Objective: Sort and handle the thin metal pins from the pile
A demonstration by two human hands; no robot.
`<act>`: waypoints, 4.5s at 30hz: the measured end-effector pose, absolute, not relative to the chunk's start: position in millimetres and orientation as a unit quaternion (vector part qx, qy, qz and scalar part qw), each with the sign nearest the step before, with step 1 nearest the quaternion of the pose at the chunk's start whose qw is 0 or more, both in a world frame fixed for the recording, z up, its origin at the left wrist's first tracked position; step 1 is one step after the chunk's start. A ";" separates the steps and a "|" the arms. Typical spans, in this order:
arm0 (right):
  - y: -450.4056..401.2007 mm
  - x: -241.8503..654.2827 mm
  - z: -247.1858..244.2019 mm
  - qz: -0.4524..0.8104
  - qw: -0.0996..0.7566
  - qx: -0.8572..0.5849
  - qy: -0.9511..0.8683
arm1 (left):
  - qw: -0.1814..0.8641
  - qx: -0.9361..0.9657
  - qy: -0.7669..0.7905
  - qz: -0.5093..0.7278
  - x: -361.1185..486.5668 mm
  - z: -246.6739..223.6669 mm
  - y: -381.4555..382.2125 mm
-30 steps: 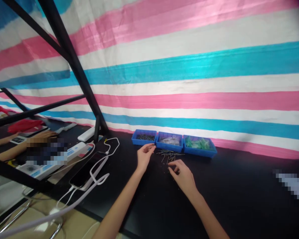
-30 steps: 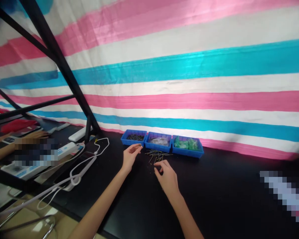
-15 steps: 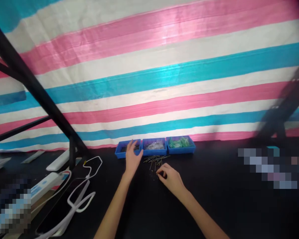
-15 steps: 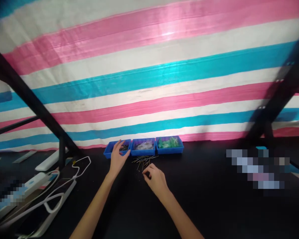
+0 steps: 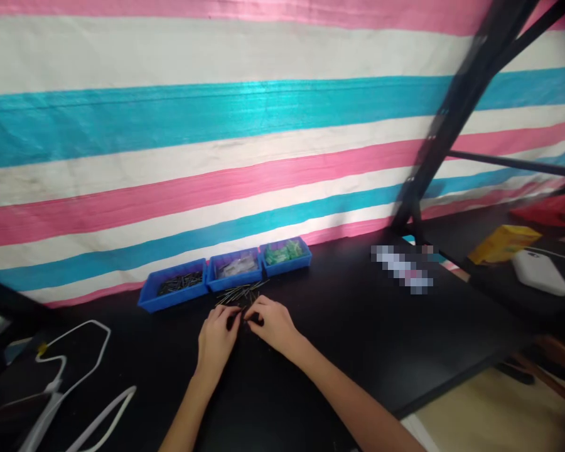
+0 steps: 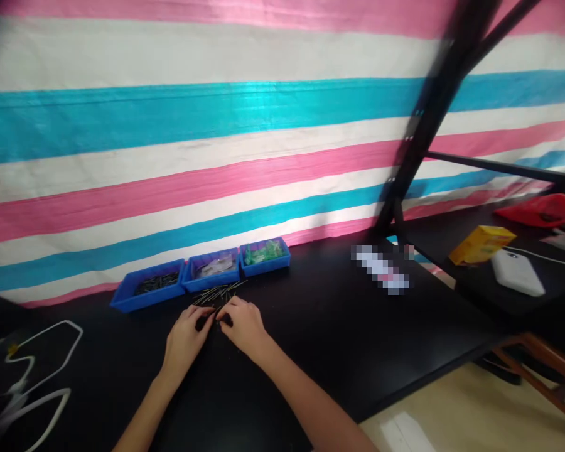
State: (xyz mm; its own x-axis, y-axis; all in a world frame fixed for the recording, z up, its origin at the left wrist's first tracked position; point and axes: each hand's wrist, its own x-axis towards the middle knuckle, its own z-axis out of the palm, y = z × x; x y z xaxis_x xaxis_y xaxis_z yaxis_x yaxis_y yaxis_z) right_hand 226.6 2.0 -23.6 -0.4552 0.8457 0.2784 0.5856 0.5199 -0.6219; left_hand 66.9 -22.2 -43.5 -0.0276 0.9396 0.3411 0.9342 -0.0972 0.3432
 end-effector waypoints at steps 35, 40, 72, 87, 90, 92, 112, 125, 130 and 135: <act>1.2 227.8 -26.0 0.235 0.318 -0.437 -0.808 | 0.189 0.633 0.644 0.386 69.9 -36.4 -25.5; -4.8 222.9 -28.0 0.238 0.331 -0.429 -0.806 | 0.259 0.587 0.626 0.444 72.2 -34.0 -25.2; -2.7 217.6 -31.6 0.313 0.395 -0.395 -0.768 | 0.384 0.507 0.528 0.562 76.4 -26.5 -31.2; 6.1 228.0 -21.8 0.262 0.406 -0.443 -0.755 | 0.291 0.404 0.578 0.647 37.3 -17.2 -14.3; 6.7 231.0 -21.2 0.254 0.390 -0.456 -0.758 | 0.242 0.372 0.610 0.656 19.3 -12.0 -2.9; 6.6 232.4 -22.1 0.251 0.371 -0.463 -0.765 | 0.216 0.364 0.627 0.654 8.7 -6.2 5.1; 20.0 250.4 -32.7 0.203 0.271 -0.557 -0.758 | 0.087 0.679 0.675 0.274 69.5 -33.6 -35.7; 9.4 234.5 -28.0 0.218 0.231 -0.507 -0.801 | 0.165 0.660 0.630 0.375 71.9 -38.8 -32.6; 3.0 226.6 -28.8 0.246 0.274 -0.497 -0.786 | 0.190 0.626 0.626 0.423 71.3 -36.8 -31.7; 5.7 224.0 -30.7 0.320 0.363 -0.486 -0.728 | 0.215 0.632 0.608 0.429 77.4 -32.7 -33.4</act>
State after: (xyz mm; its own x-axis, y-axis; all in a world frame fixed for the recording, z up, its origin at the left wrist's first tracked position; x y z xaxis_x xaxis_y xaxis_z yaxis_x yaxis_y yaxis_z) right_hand 224.0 5.7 -30.7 -0.2643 0.9396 0.2175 0.4755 0.3231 -0.8182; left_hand 77.4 -33.4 -32.7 -0.1085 0.9533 0.2818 0.5845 -0.1681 0.7938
